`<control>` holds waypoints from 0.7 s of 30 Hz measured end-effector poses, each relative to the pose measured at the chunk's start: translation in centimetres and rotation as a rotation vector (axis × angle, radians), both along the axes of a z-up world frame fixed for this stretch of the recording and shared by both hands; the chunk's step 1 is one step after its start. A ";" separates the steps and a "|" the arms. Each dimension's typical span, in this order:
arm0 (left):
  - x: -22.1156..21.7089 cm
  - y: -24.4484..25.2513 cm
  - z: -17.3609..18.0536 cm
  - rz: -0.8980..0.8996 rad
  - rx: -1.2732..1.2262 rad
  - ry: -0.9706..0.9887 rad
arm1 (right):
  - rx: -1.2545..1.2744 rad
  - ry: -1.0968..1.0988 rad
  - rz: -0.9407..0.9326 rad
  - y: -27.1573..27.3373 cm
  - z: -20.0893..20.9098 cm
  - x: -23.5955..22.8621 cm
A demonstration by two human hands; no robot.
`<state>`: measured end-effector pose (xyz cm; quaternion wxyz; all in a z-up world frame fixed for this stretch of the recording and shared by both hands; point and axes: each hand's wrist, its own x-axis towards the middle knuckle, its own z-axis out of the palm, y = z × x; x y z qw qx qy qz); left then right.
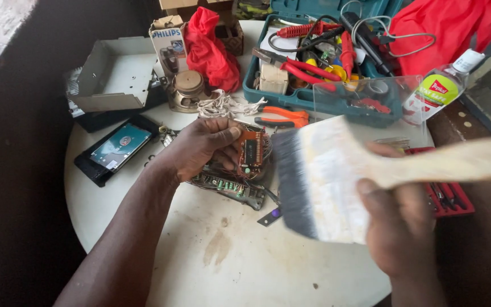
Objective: The person cleans a disassembled electronic device on a workbench using a brush and a cloth. They wipe the internal components and circuit board, then use a small tool to adjust or inspect parts.
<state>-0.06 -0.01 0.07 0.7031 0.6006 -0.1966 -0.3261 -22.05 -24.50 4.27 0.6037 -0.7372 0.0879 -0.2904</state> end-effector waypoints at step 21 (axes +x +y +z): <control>-0.9 -0.3 1.6 0.050 0.082 -0.024 | -0.133 0.087 -0.265 -0.5 2.7 -0.8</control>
